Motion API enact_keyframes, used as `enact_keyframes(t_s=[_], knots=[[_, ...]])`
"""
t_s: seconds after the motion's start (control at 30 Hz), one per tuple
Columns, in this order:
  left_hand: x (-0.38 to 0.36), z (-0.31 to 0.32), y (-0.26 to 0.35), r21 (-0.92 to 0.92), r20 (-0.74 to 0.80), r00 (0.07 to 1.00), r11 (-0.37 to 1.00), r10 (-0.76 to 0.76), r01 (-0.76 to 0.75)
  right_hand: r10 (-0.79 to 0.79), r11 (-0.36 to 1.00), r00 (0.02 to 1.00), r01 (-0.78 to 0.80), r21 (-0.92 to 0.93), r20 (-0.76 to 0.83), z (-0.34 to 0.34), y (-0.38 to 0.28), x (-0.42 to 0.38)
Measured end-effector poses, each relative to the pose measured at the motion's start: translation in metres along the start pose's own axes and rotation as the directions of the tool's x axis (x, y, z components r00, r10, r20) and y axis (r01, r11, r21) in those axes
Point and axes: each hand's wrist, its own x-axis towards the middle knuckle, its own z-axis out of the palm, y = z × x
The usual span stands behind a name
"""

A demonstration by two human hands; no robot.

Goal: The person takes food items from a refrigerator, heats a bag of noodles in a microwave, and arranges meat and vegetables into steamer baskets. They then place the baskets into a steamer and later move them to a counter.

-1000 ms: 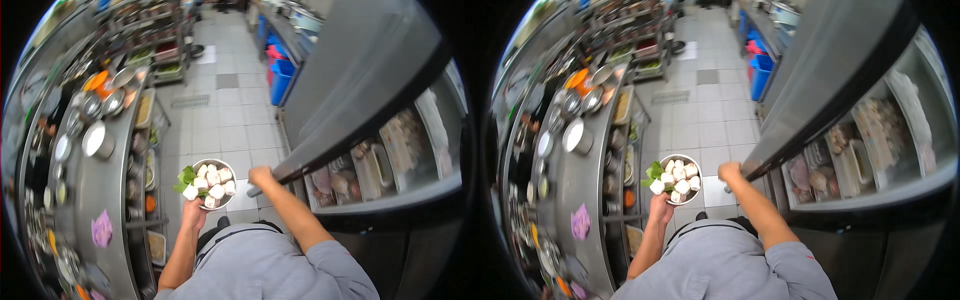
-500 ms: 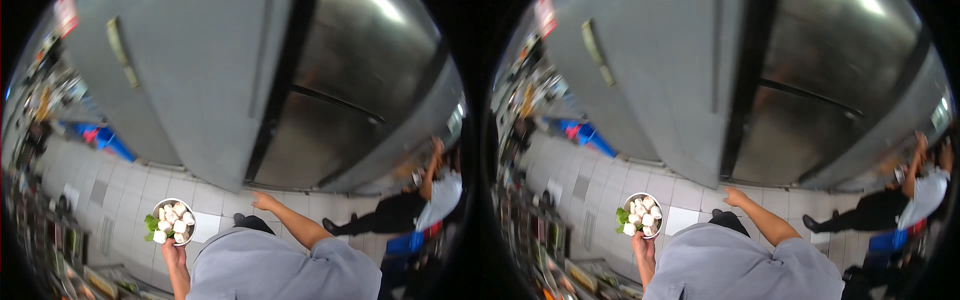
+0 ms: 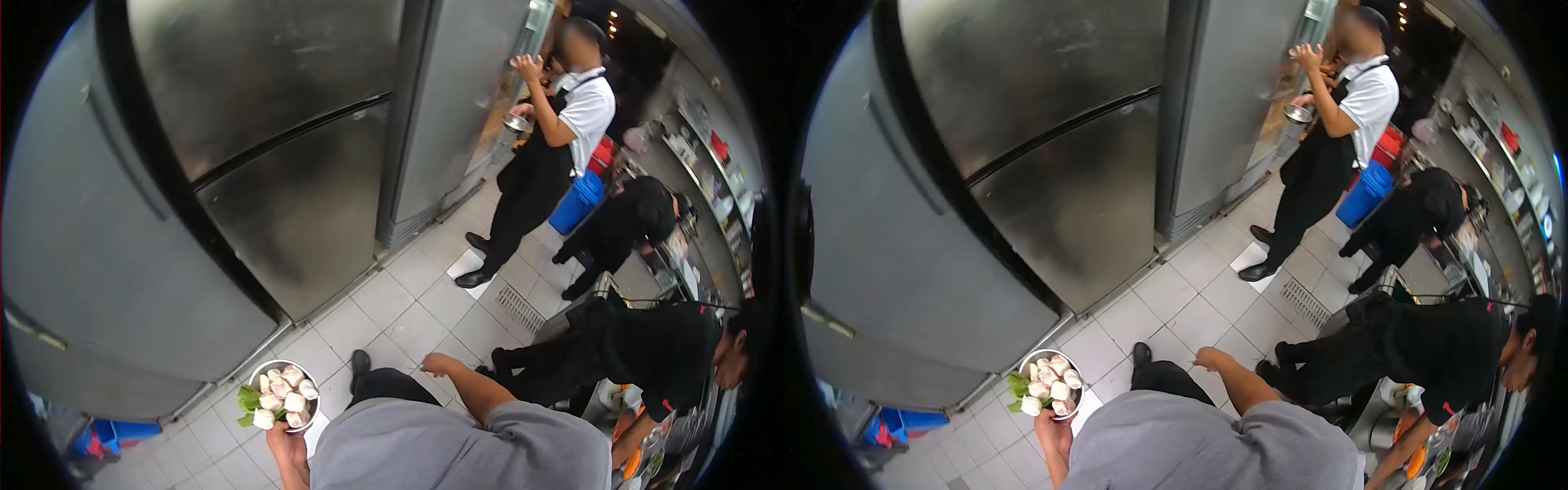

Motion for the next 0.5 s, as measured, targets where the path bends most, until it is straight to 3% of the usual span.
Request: enact_keyframes(t_s=[0.07, 0.2, 0.27, 0.37, 0.5], knots=[[0.013, 0.025, -0.027, 0.036, 0.058, 0.997, 0.998, -0.052, 0.050, 0.141, 0.988, 0.990, -0.142, 0.053, 0.020, -0.015, 0.043, -0.005], [0.031, 0.099, -0.070, 0.162, 0.150, 0.977, 0.979, -0.149, 0.125, 0.194, 0.959, 0.971, -0.218, 0.184, 0.138, -0.051, 0.104, 0.005], [0.047, 0.141, -0.097, 0.214, 0.151, 0.973, 0.967, -0.173, 0.139, 0.177, 0.919, 0.983, -0.182, 0.349, 0.048, -0.085, 0.112, -0.008], [0.074, 0.216, -0.146, 0.258, 0.118, 0.966, 0.947, -0.230, 0.194, 0.108, 0.909, 0.993, -0.076, 0.411, -0.056, -0.141, 0.142, 0.004], [0.120, 0.325, -0.227, 0.333, 0.242, 0.918, 0.916, -0.313, 0.225, 0.057, 0.806, 0.968, 0.100, 0.584, -0.245, -0.245, 0.197, -0.002]])
